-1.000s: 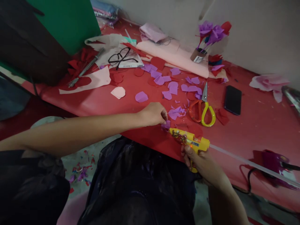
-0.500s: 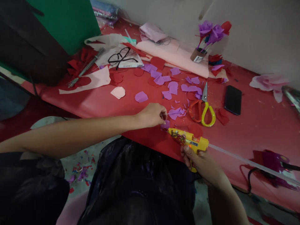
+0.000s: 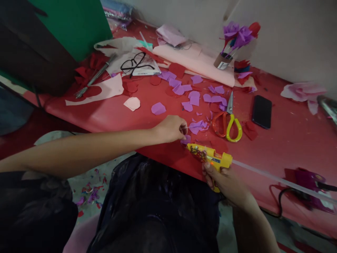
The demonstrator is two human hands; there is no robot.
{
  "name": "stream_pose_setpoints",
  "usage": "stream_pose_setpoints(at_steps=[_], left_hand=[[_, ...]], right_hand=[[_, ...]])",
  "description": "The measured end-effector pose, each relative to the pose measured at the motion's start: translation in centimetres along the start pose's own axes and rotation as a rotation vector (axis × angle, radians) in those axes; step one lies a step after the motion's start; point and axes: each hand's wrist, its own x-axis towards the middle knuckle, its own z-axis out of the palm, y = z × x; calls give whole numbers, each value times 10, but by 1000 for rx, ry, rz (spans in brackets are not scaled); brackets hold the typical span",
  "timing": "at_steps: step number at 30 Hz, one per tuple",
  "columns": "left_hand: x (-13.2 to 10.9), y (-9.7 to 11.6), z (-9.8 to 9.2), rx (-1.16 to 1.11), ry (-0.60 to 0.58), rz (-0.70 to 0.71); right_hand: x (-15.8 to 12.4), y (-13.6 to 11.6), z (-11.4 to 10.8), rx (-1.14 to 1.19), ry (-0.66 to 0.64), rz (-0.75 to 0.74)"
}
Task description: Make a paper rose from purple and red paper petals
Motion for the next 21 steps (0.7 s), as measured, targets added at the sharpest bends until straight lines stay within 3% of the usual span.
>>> stream_pose_setpoints(at_steps=[12, 21], left_hand=[[1, -1, 2, -37, 0, -2], [0, -2, 1, -45, 5, -8]], right_hand=[[-5, 8, -7, 118, 21, 11], [-3, 6, -6, 66, 12, 5]])
